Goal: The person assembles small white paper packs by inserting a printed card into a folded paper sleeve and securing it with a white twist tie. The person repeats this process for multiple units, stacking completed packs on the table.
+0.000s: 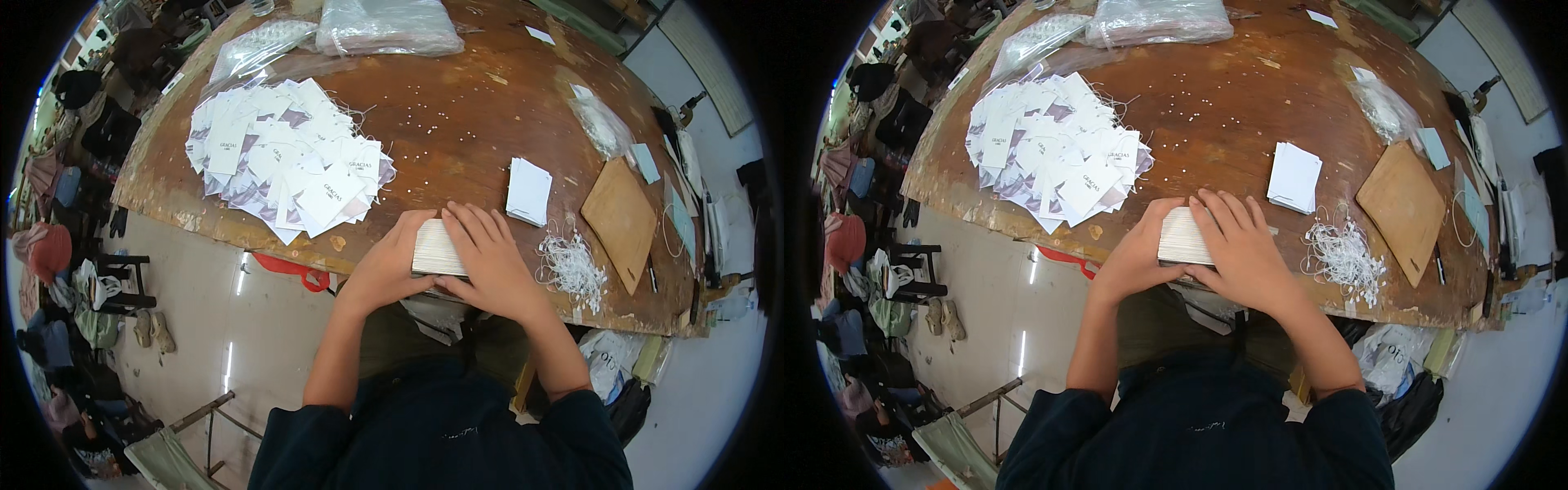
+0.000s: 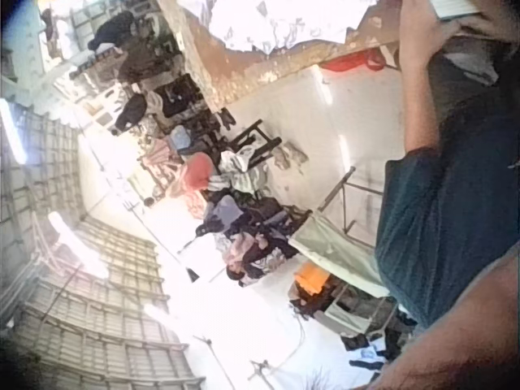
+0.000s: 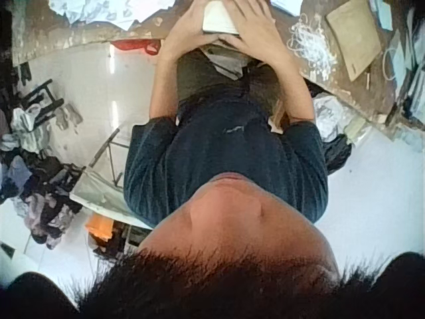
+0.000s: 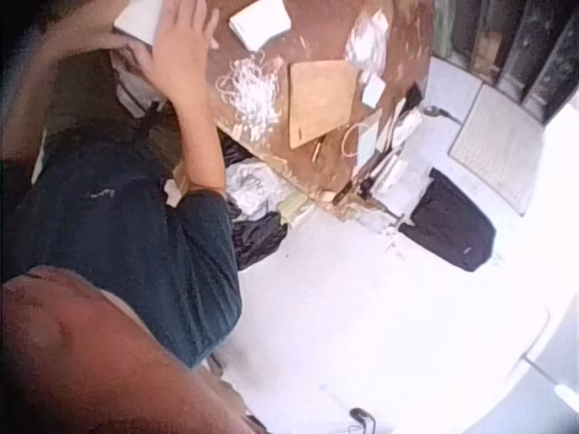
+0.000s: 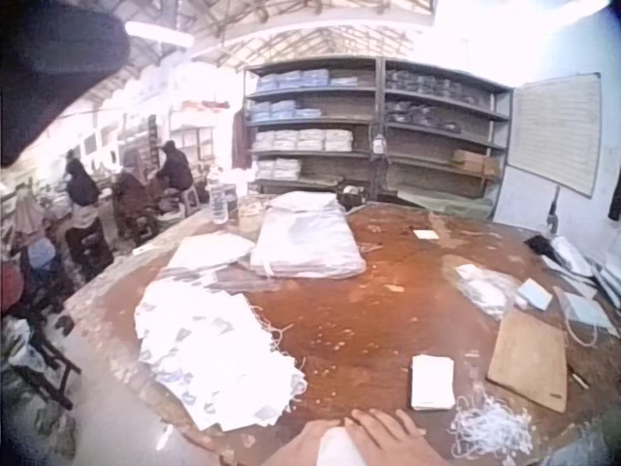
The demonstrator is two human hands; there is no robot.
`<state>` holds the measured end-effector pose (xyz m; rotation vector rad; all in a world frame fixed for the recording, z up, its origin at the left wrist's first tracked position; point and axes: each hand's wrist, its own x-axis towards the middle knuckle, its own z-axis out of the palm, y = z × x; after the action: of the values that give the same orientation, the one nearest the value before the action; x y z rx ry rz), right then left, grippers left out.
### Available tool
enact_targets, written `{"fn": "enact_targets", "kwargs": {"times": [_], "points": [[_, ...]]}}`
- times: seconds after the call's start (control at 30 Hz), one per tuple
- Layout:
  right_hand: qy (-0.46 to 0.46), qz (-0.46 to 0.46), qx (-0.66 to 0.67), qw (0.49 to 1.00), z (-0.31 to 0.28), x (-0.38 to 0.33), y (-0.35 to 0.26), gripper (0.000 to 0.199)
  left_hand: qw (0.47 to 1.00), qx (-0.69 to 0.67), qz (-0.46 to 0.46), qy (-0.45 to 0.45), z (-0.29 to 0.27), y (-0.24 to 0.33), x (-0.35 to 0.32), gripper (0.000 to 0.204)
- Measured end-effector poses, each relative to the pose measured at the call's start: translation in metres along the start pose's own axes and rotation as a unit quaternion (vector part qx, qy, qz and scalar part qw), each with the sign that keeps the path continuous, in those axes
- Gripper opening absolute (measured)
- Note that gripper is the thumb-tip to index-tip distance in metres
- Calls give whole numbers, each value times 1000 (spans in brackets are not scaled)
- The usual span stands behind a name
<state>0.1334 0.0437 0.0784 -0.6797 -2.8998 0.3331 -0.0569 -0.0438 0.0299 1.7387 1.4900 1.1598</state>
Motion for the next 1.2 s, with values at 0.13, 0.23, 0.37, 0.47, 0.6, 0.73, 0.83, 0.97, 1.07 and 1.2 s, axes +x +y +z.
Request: {"fn": "enact_targets", "kwargs": {"times": [0.13,0.23,0.37,0.47,0.6,0.73,0.83,0.97,1.07,1.2], "points": [[30,43,131,990,-8,-3,13,95,1000,-12,14,-11,-4,-7,4,83],[-3,76,235,969,-7,-5,22,95,1000,-11,10,-21,-5,-8,5,83],[1,70,283,957,0,-7,27,89,1000,-18,-13,-21,-3,-5,7,84],[4,75,297,952,3,-8,29,88,1000,-17,-18,-13,-3,-3,6,91],[10,74,311,948,6,-8,30,86,999,-43,-13,-11,-11,-4,2,98],[25,87,318,944,10,-10,30,90,999,-25,-46,-17,-17,-7,3,99],[28,108,339,934,12,-12,30,94,998,-18,-53,-24,-18,-8,4,95],[35,108,347,931,14,-13,30,95,999,-15,-37,2,-15,-9,4,94],[29,109,357,927,12,-10,29,92,1000,10,-19,12,-14,-11,4,95],[33,43,271,961,2,-1,31,84,1000,-3,-15,-2,-15,-12,10,100]]}}
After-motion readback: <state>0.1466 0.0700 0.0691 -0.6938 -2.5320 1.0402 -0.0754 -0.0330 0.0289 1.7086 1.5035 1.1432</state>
